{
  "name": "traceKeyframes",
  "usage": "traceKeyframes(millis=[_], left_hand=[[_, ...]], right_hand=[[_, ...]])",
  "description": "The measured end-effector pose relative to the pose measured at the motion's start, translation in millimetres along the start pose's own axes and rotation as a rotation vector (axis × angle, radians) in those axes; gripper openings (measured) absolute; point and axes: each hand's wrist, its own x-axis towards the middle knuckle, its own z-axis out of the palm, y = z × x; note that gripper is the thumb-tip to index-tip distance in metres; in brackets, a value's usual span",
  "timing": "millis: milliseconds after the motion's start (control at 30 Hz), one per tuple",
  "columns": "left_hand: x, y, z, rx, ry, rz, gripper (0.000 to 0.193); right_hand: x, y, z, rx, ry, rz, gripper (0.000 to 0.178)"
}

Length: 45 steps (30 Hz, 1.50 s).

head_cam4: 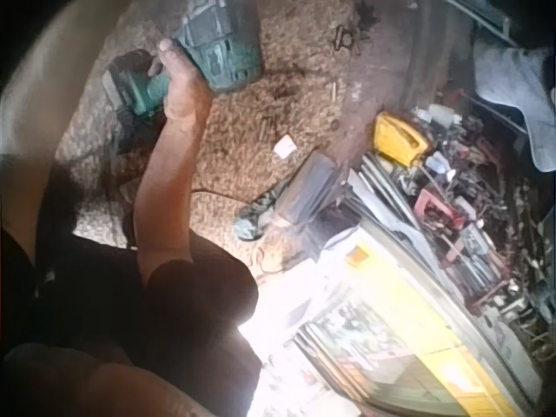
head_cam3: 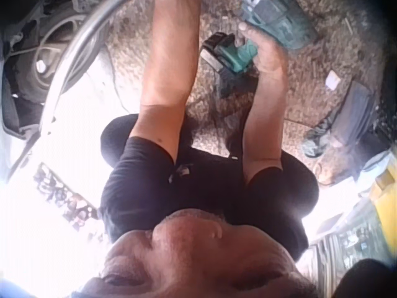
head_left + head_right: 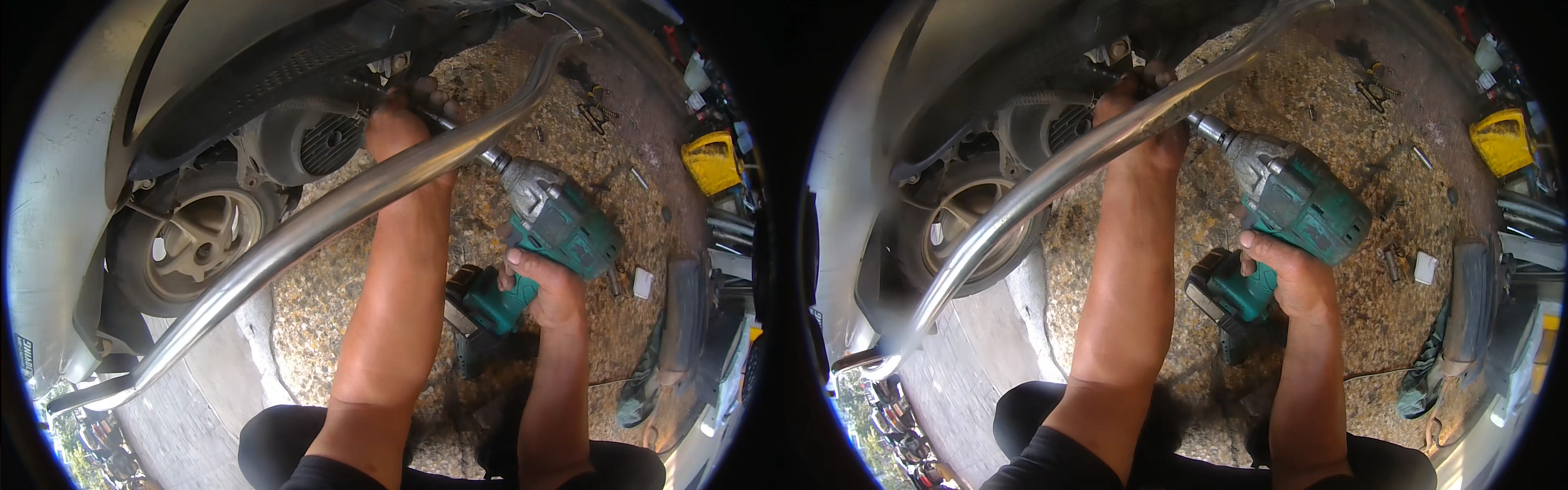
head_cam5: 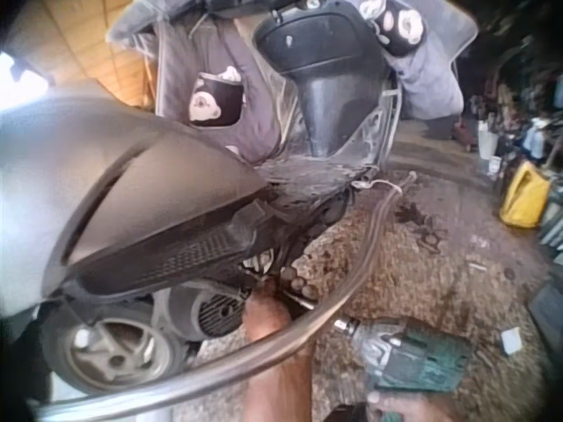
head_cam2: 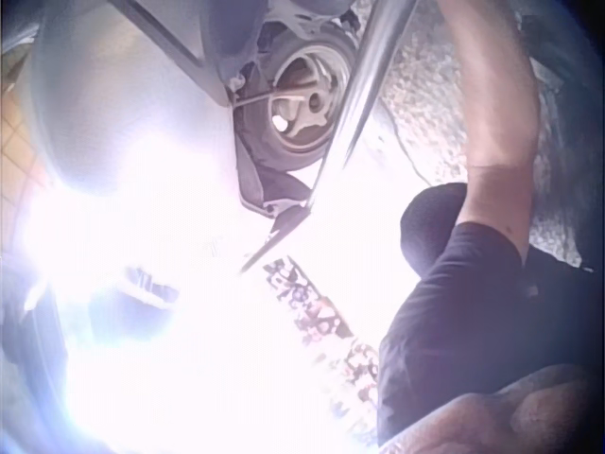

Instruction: The person uses a cordless impact driver to remove bolts from the rear undercarriage and side panels of a scooter. They detach a metal luggage rack and set it aside, then continue removing fasteners from the frame and bodywork.

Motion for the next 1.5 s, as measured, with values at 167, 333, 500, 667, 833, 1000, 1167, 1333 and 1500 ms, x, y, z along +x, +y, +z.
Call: traceKeyframes(millis=[167, 333, 500, 667, 833, 1000, 1167, 1333, 1500], left_hand=[[2.4, 0.2, -10.1, -0.128, -0.052, 0.017, 0.019], [5.6, 9.8, -16.2, -0.226, -0.215, -0.056, 0.022], [11.8, 5.4, -12.2, -0.143, -0.159, -0.034, 0.023], [32.0, 20.8, -4.5, -0.224, -0.02, -0.125, 0.015], [37.9, 24.7, -1.4, -0.288, -0.029, -0.127, 0.013], [39.9, 20.9, 6.5, -0.326, -0.048, -0.125, 0.011], [37.5, 20.9, 10.3, -0.334, -0.038, -0.108, 0.011], [35.7, 18.9, 11.8, -0.346, -0.019, -0.079, 0.012], [43.4, 8.7, 12.5, -0.351, 0.003, -0.028, 0.013]], right_hand=[[-8.0, 22.0, 11.7, -0.112, 0.021, -0.095, 0.036], [-5.3, 12.2, 2.2, -0.842, -0.055, -0.649, 0.023], [-3.5, 11.1, 7.1, -0.192, 0.02, -0.137, 0.02], [-11.1, 14.3, 14.1, -0.15, 0.033, -0.13, 0.029], [-11.7, 5.7, 8.4, -0.156, 0.034, -0.126, 0.04], [-18.7, -3.7, 13.8, -0.136, 0.0, -0.083, 0.043], [-21.9, -7.8, 17.9, -0.232, 0.056, -0.131, 0.045], [-22.9, -9.1, 11.4, -0.09, 0.003, -0.06, 0.046], [-20.7, 2.0, -4.0, 0.073, -0.105, 0.053, 0.045]])
